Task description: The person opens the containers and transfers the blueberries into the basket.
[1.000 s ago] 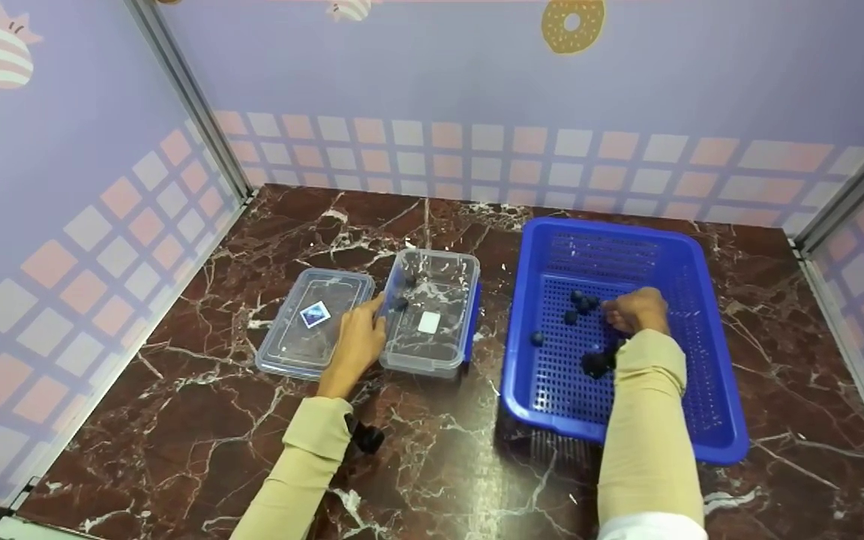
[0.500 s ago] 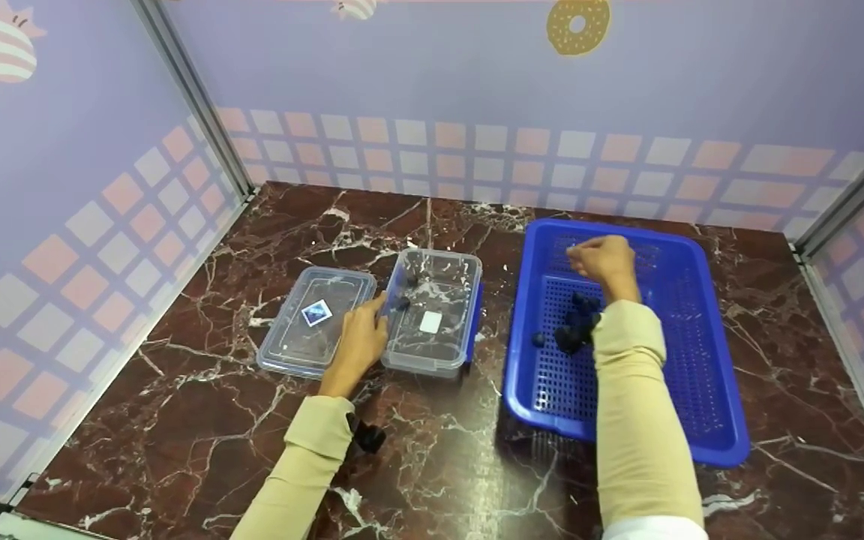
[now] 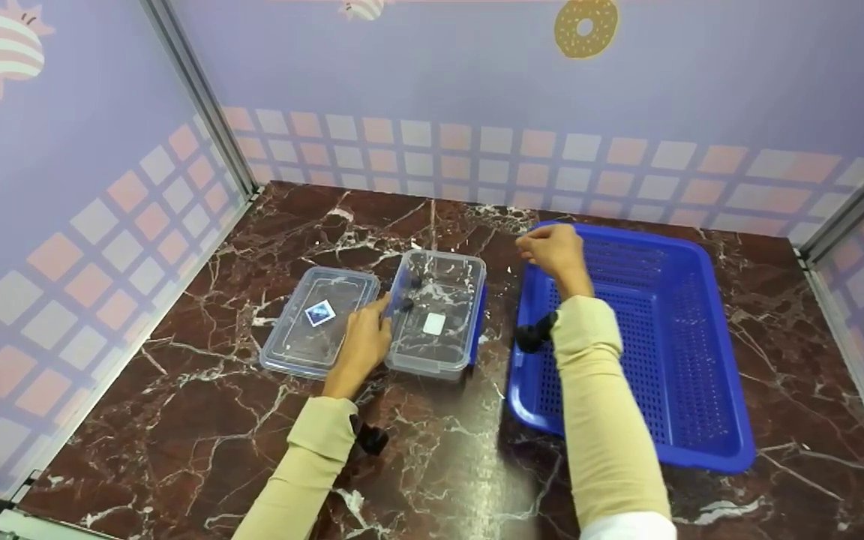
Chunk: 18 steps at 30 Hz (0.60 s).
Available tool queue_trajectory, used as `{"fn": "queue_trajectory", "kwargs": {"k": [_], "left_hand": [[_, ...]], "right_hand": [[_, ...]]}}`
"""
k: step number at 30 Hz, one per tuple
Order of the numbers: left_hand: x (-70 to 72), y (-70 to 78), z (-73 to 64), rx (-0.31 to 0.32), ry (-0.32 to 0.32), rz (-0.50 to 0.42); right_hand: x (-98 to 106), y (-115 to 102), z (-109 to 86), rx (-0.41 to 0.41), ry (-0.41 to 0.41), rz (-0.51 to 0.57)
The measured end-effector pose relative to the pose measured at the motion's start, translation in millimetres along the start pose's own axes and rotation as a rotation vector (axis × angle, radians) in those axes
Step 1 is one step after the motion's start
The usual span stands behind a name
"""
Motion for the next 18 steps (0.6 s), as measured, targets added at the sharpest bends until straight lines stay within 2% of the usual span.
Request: {"fn": "queue_trajectory", "kwargs": {"k": [3,10,18], "left_hand": [[-0.3,-0.7,-0.8,-0.013,0.010,0.003],[-1.1,-2.4,0.5,0.006,-0.006,-0.007],[-1.0,-0.9,1.8,0.057,-0.047,-0.016]], "right_hand": [[-15,-4,3.2,0.015,-0.017,0.003],[-53,-13,10.3,0.043,-0.063,-0.004],[-89,-14,17.1,0.074,-0.085,-0.109]]}}
Point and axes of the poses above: each hand's wrist, its own z-axis towards the middle knuckle, its own x-axis out of the back of the hand, y = z × x, the point moved 2 cm from there along z, towards the middle knuckle, and after that the axes turned 10 degrees about x, right-handed, at the moved point
